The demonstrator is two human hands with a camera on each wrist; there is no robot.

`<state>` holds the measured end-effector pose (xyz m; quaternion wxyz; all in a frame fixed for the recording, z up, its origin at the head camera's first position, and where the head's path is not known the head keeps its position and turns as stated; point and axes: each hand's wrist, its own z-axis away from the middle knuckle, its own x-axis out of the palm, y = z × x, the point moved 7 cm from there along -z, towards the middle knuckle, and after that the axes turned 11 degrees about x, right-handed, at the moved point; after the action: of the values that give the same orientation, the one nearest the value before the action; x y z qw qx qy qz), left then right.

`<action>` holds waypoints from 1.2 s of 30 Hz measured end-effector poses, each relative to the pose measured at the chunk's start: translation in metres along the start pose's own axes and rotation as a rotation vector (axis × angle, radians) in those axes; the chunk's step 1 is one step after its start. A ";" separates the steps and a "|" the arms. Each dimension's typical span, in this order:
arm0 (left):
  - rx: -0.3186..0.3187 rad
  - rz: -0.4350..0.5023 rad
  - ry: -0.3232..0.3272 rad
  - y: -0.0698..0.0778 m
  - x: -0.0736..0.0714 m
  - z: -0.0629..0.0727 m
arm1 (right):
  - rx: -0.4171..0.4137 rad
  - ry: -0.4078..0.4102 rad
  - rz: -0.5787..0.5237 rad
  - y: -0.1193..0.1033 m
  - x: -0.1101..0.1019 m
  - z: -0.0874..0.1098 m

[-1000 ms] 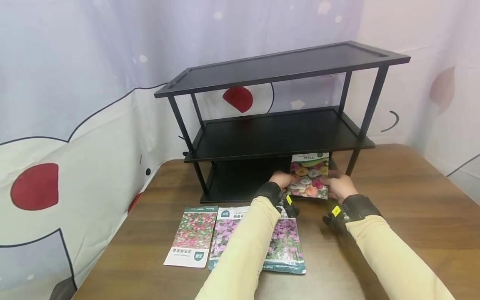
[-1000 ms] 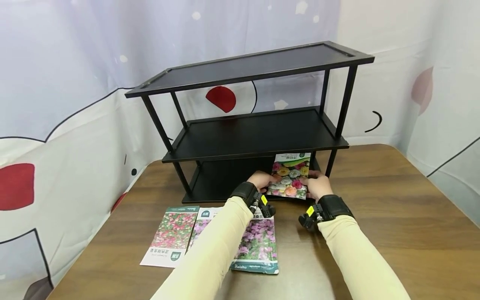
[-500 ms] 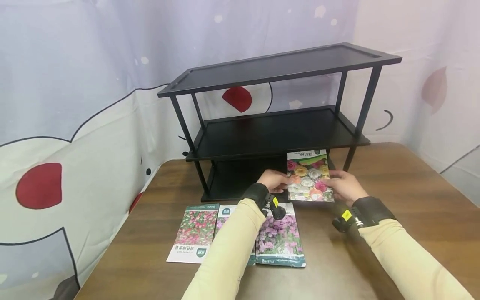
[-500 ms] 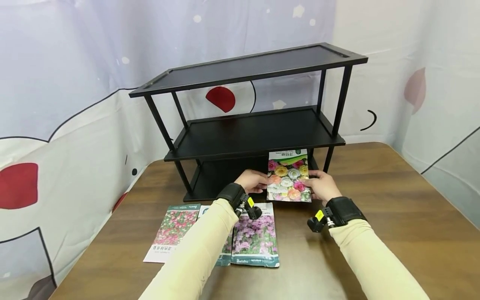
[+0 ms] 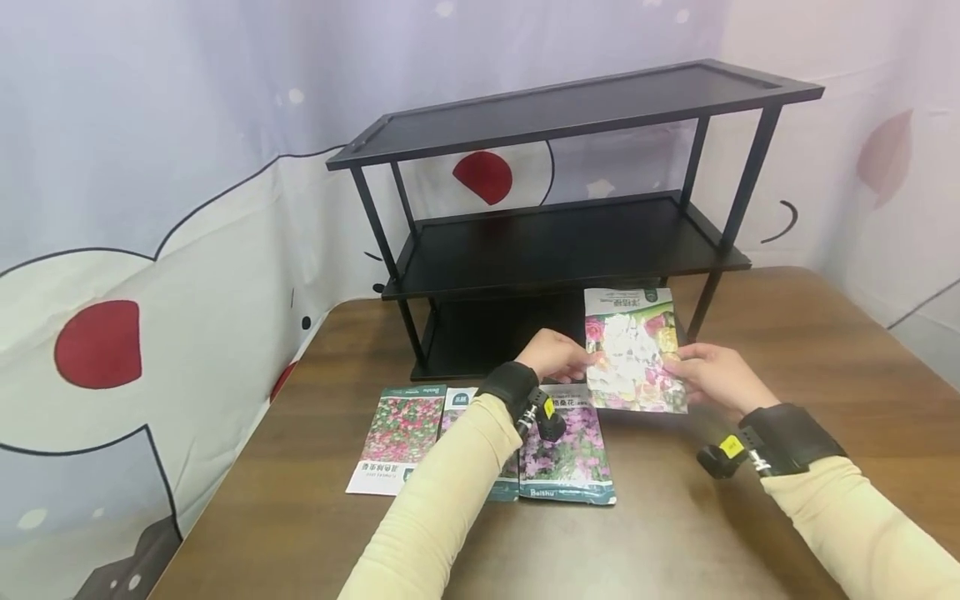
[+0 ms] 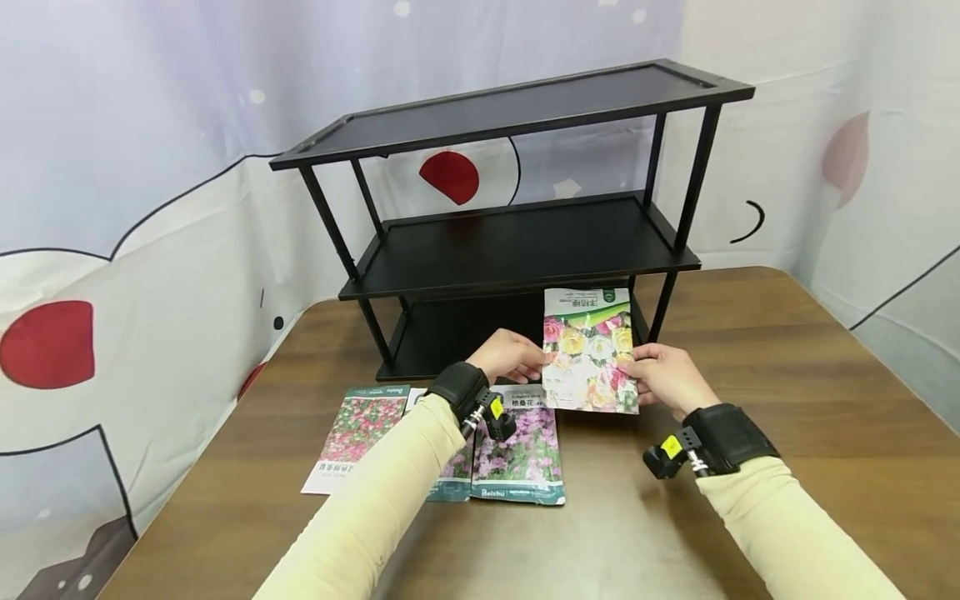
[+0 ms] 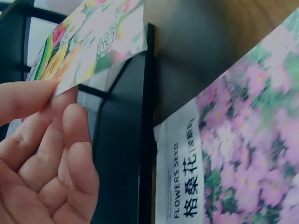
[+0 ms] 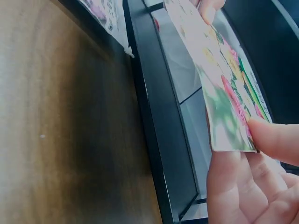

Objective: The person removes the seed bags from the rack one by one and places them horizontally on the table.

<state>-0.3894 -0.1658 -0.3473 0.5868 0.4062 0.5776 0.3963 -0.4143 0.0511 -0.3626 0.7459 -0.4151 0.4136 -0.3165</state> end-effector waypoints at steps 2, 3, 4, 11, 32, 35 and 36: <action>0.003 0.004 -0.008 0.002 0.005 0.002 | -0.001 0.013 0.006 0.003 -0.003 0.006; 0.003 0.011 -0.017 0.003 0.007 0.002 | -0.001 0.021 0.007 0.004 -0.004 0.008; 0.006 0.014 -0.030 0.004 0.009 0.003 | 0.003 0.033 0.012 0.004 -0.006 0.010; 0.057 -0.171 -0.098 0.011 0.012 0.010 | -0.009 0.090 0.087 0.005 -0.010 0.023; 0.050 -0.595 -0.289 -0.007 0.042 0.030 | 0.038 -0.007 0.273 0.024 0.005 0.036; 0.054 -0.660 -0.309 -0.009 0.046 0.031 | 0.049 -0.017 0.287 0.029 0.008 0.037; 0.050 -0.675 -0.318 -0.010 0.047 0.032 | 0.055 -0.022 0.293 0.031 0.009 0.037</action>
<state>-0.3570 -0.1260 -0.3731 0.7567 0.2635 0.5902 0.0983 -0.3738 0.0711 -0.3811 0.7997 -0.3333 0.4528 -0.2107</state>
